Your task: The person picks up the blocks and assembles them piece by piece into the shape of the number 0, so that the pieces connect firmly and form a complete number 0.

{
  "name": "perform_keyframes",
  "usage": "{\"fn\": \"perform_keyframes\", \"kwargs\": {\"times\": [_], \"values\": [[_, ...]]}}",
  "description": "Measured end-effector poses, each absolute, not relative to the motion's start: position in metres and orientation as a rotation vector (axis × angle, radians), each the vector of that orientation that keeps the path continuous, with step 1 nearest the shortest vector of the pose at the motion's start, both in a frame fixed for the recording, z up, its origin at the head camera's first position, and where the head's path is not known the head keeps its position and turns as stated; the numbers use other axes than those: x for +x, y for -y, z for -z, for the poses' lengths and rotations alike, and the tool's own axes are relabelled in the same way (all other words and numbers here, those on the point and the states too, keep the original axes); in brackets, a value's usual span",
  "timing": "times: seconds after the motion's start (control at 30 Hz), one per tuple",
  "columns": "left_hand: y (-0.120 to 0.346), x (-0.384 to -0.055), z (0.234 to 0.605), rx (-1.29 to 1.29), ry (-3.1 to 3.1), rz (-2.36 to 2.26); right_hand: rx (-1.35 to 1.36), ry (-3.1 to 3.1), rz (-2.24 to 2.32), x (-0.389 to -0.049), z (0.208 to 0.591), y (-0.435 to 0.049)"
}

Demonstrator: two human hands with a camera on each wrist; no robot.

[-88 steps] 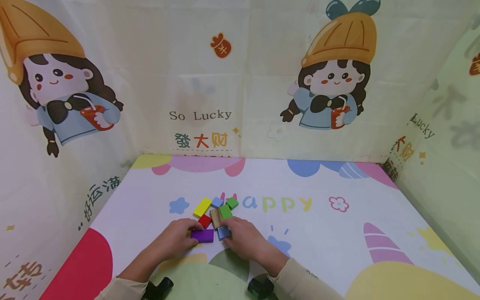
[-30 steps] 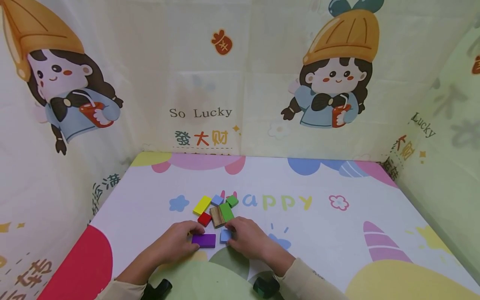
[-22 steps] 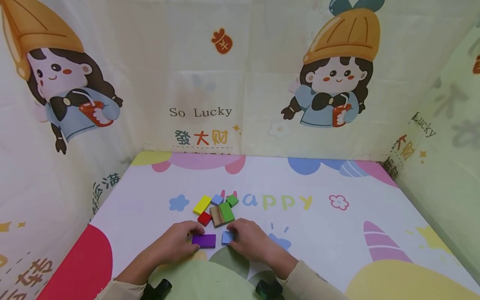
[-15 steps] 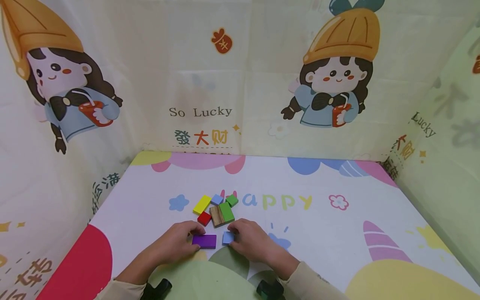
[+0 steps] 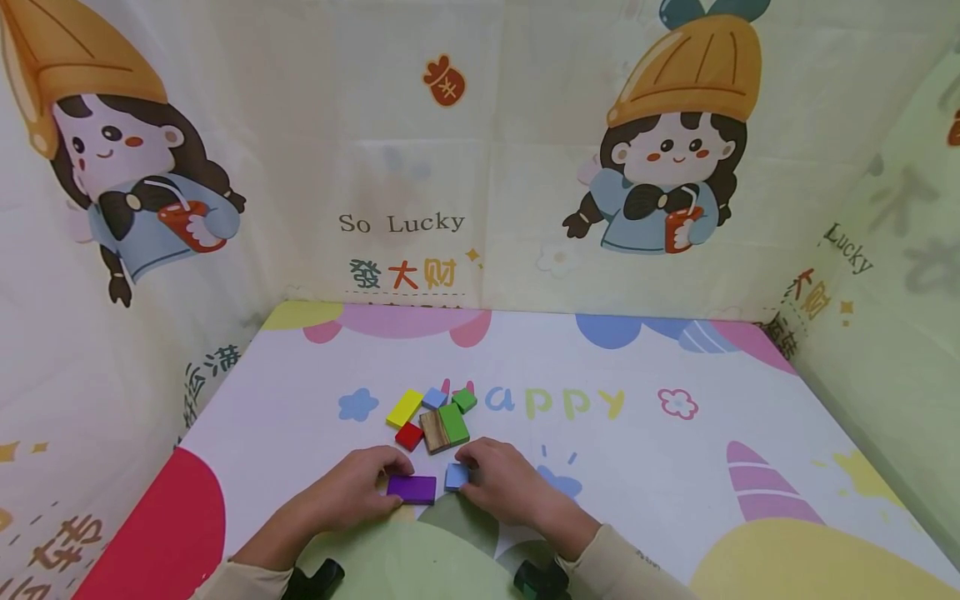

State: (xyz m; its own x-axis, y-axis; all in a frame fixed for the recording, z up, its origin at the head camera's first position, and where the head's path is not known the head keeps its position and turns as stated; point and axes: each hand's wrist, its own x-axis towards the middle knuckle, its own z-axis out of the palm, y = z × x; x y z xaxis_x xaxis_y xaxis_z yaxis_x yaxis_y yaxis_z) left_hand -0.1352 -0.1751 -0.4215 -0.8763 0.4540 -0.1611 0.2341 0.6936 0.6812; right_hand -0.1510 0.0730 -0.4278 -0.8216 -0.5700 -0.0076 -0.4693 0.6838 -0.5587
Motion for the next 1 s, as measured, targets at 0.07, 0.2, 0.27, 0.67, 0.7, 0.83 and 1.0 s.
{"fn": "perform_keyframes", "kwargs": {"times": [0.07,0.2,0.27,0.67,0.7,0.83,1.0], "values": [[0.1755,-0.1348,0.422,0.564,-2.59,-0.973,-0.84,-2.71,0.825,-0.1508,0.4275,-0.0728],[0.1756,-0.1339,0.4232,0.594,-2.584,-0.967,-0.831,-2.704,0.825,-0.1499,0.4263,-0.0728],[0.1756,-0.1335,0.4236,0.609,-2.577,-0.969,-0.829,-2.701,0.826,-0.1493,0.4257,-0.0728],[0.1769,-0.1332,0.426,0.709,-2.556,-0.976,-0.825,-2.695,0.813,-0.1473,0.4246,-0.0724],[0.1766,-0.1331,0.4259,0.711,-2.552,-0.98,-0.823,-2.693,0.81,-0.1471,0.4245,-0.0724],[0.175,-0.1326,0.4252,0.701,-2.544,-0.98,-0.816,-2.684,0.804,-0.1463,0.4241,-0.0724],[0.1732,-0.1311,0.4241,0.688,-2.528,-0.975,-0.827,-2.682,0.812,-0.1459,0.4252,-0.0726]]}}
